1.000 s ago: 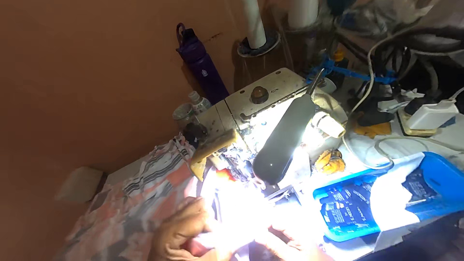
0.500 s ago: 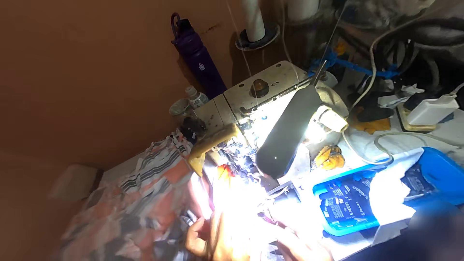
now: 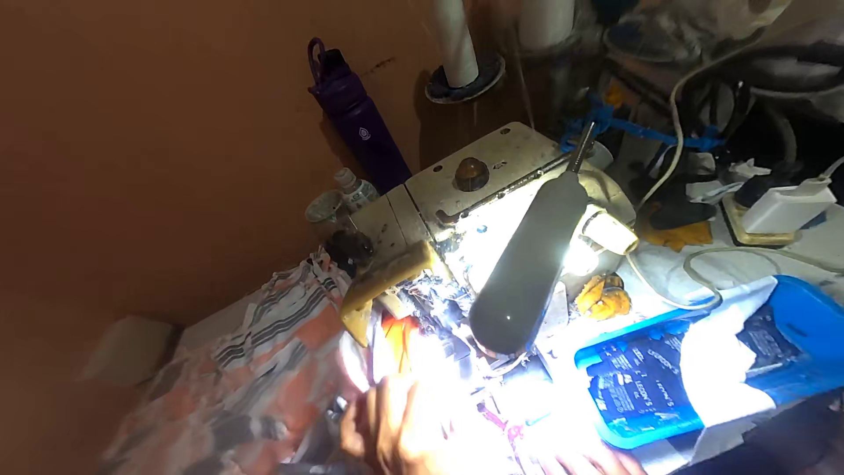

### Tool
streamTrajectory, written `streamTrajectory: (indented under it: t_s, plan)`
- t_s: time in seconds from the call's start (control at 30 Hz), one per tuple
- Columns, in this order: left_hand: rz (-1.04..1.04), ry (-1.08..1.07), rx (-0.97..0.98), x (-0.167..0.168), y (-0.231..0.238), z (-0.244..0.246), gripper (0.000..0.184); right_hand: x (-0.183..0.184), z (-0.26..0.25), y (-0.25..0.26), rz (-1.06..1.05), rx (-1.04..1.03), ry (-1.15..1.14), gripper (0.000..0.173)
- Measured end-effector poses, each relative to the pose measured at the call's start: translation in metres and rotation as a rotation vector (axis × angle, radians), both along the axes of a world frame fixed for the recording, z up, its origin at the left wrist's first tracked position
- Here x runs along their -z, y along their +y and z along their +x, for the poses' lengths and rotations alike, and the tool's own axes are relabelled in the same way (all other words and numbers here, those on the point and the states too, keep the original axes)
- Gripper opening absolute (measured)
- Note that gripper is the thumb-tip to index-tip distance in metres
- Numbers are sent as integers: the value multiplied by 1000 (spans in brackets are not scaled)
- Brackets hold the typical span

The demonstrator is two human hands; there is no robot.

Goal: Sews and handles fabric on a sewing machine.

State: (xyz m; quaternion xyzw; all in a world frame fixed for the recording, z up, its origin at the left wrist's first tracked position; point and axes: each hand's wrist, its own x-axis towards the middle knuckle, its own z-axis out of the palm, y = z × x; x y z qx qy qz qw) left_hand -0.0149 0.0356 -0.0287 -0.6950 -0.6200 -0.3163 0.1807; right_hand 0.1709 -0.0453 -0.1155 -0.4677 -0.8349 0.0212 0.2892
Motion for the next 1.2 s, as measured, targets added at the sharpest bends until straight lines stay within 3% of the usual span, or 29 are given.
streamTrajectory:
  t_s: [0.1, 0.23, 0.37, 0.5, 0.6, 0.67, 0.73, 0.8, 0.87, 1.0, 1.1, 1.2]
  plan:
    - [-60, -160, 38, -2, 32, -17, 23, 3, 5, 1, 84, -10, -91, 25]
    - [-311, -374, -28, -20, 52, -34, 23, -3, 14, -2, 135, -9, -167, 22]
    - [-102, -331, -103, -1, 11, -32, 29, -8, 26, -13, 107, 20, -143, 18]
    - [49, -379, -62, 16, -40, -24, 28, -27, 29, -20, -279, 30, 133, 15]
    - [94, -351, -48, 11, -47, -17, 21, -50, 10, -9, -388, 14, 342, 30]
    - [117, -328, -43, 4, -43, -15, 21, -60, -13, 8, -236, 4, 391, 36]
    - [111, -320, -38, -4, -42, -16, 22, -61, -36, 35, 60, 88, 370, 35]
    - [99, -319, -30, -9, -42, -17, 23, -69, -54, 58, 217, 188, 340, 31]
    - [99, -317, -17, -12, -42, -16, 23, -77, -67, 74, 245, 240, 280, 28]
    - [109, -295, -8, -13, -41, -13, 22, -91, -82, 94, 127, 144, 247, 19]
    - [93, -347, 46, -16, -48, -17, 23, -91, -79, 89, 147, 100, 366, 21]
    - [-7, -503, 254, -28, -66, -37, 18, -93, -57, 76, 137, 58, 568, 22]
